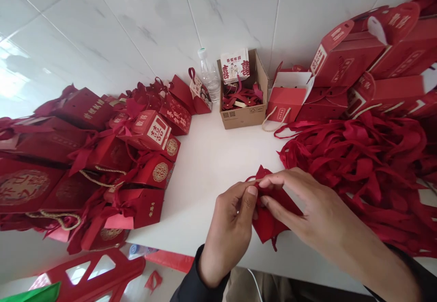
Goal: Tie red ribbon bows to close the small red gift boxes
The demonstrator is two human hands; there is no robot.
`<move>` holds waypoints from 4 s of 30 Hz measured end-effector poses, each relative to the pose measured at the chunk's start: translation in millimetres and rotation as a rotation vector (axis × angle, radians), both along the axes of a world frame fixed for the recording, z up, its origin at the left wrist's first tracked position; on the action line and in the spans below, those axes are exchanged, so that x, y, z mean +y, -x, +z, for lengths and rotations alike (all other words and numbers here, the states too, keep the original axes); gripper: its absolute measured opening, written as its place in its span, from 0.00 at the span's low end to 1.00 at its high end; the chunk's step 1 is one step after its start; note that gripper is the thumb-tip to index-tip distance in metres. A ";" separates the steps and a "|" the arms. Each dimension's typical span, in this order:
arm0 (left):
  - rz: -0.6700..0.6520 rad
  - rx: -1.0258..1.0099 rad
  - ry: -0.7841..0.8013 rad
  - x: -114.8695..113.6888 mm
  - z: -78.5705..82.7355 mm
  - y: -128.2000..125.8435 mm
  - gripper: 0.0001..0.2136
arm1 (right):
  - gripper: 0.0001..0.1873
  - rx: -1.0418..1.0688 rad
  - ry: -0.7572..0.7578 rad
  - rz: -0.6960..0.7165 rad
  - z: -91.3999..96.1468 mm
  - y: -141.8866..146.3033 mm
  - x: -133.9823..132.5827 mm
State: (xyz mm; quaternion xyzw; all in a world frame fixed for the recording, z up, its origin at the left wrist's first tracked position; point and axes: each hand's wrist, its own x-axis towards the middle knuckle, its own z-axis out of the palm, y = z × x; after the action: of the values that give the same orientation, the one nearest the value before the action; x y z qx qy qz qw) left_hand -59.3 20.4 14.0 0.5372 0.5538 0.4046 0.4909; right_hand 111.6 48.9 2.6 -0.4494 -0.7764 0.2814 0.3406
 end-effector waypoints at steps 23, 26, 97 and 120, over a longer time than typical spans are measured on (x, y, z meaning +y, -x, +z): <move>-0.079 -0.003 0.024 -2.9 0.9 6.1 0.18 | 0.08 0.050 0.286 -0.050 19.3 0.9 1.5; -0.063 0.015 0.024 -2.4 2.3 6.6 0.19 | 0.07 0.028 0.312 -0.047 18.0 1.7 1.5; -0.013 -0.025 0.170 6.5 8.1 1.6 0.16 | 0.07 0.146 -0.113 -0.010 -2.4 -8.4 -9.3; -0.040 -0.159 0.227 4.9 9.7 5.9 0.08 | 0.07 -0.009 -0.044 -0.067 -16.5 -12.8 0.9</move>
State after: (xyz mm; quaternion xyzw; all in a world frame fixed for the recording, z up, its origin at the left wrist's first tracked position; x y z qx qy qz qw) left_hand -65.2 25.3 23.8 0.4554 0.5444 0.3709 0.5990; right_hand 124.4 49.8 -13.9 -0.4686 -0.7686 0.2507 0.3561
